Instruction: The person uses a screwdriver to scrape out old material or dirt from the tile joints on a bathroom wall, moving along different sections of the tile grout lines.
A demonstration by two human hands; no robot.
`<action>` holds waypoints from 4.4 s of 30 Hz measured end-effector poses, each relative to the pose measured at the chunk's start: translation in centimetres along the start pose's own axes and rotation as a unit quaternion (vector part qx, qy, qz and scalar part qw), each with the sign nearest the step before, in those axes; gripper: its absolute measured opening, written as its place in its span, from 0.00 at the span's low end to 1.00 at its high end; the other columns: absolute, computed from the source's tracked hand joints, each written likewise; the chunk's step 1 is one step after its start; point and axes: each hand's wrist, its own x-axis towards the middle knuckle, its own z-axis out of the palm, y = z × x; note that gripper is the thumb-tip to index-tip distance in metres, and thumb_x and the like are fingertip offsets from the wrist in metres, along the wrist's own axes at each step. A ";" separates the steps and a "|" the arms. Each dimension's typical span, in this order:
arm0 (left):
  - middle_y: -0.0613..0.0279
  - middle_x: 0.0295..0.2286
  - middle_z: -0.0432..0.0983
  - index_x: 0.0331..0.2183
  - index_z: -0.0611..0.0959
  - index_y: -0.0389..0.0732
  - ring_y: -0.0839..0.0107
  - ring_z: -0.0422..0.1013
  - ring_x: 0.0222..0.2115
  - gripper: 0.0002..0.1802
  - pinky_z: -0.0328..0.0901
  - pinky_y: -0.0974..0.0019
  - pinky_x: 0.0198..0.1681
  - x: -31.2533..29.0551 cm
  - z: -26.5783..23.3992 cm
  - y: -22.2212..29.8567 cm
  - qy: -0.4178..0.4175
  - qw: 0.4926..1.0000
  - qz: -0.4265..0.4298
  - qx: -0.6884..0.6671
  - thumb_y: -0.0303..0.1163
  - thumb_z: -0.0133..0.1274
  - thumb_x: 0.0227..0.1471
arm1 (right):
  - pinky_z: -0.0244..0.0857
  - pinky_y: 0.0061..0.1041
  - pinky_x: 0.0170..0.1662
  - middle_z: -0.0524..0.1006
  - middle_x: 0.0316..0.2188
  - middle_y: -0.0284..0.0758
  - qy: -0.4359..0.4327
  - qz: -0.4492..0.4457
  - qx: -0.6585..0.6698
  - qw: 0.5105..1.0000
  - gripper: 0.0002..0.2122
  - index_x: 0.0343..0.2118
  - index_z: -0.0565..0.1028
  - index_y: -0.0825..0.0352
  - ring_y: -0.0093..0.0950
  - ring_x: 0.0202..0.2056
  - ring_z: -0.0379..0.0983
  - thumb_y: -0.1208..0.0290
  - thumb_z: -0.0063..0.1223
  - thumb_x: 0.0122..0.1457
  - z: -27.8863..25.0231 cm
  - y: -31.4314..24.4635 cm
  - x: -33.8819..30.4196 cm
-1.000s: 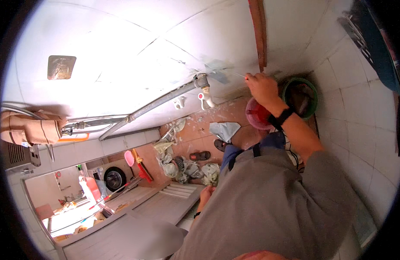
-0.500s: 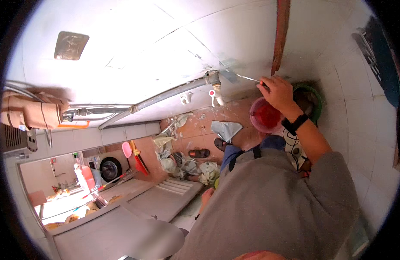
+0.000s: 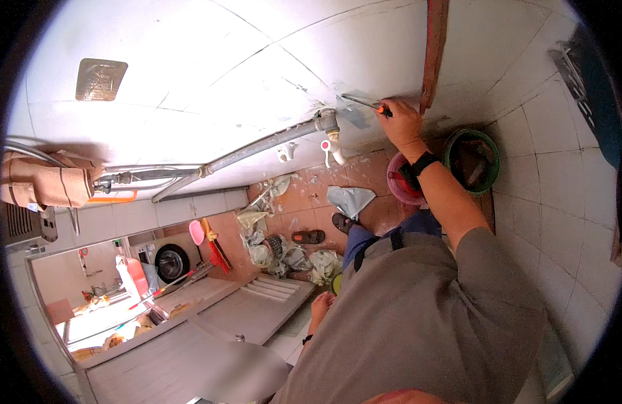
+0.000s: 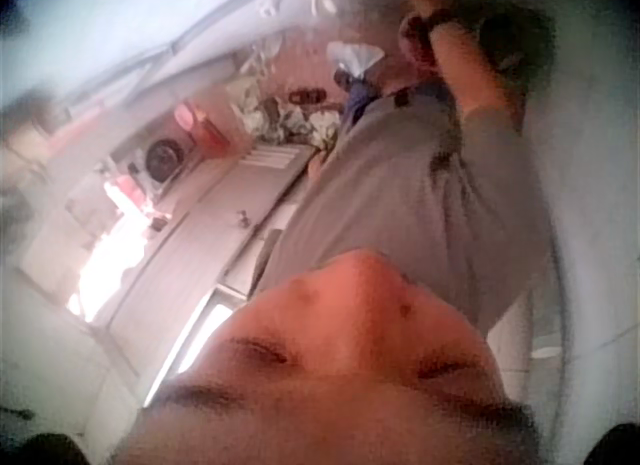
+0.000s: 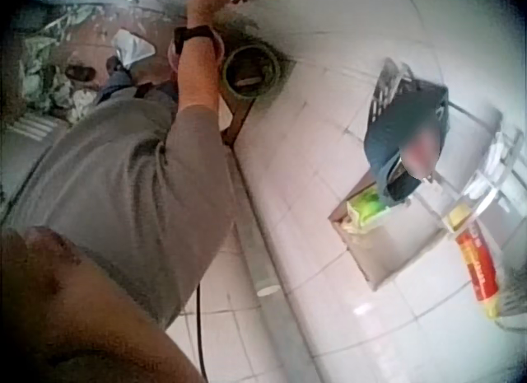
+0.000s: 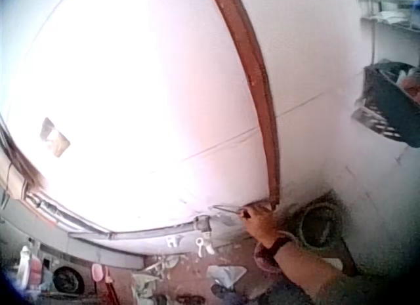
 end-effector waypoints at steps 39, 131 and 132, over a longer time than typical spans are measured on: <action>0.59 0.35 0.80 0.43 0.79 0.35 0.71 0.74 0.34 0.22 0.66 0.70 0.39 -1.5 -0.6 -2.8 0.022 0.989 -0.137 0.048 0.45 0.49 0.57 | 0.66 0.41 0.34 0.75 0.27 0.40 -0.347 -0.005 0.069 0.935 0.08 0.27 0.74 0.64 0.43 0.30 0.73 0.68 0.59 0.46 -0.8 5.7 -12.8; 0.61 0.30 0.75 0.35 0.78 0.40 0.73 0.70 0.27 0.12 0.63 0.68 0.28 6.3 -4.0 -3.4 0.051 0.908 -0.172 -0.378 0.39 0.49 0.56 | 0.70 0.40 0.33 0.77 0.25 0.42 -0.435 -0.467 -0.374 0.673 0.08 0.26 0.80 0.66 0.41 0.30 0.76 0.72 0.47 0.52 1.8 -25.3 10.6; 0.61 0.30 0.75 0.36 0.77 0.40 0.72 0.70 0.27 0.12 0.64 0.69 0.29 7.0 -4.6 -3.5 0.060 0.905 -0.161 -0.389 0.38 0.49 0.55 | 0.70 0.40 0.32 0.77 0.25 0.43 -0.405 -0.465 -0.387 0.686 0.08 0.26 0.79 0.66 0.41 0.29 0.76 0.72 0.47 0.52 0.2 -26.4 10.6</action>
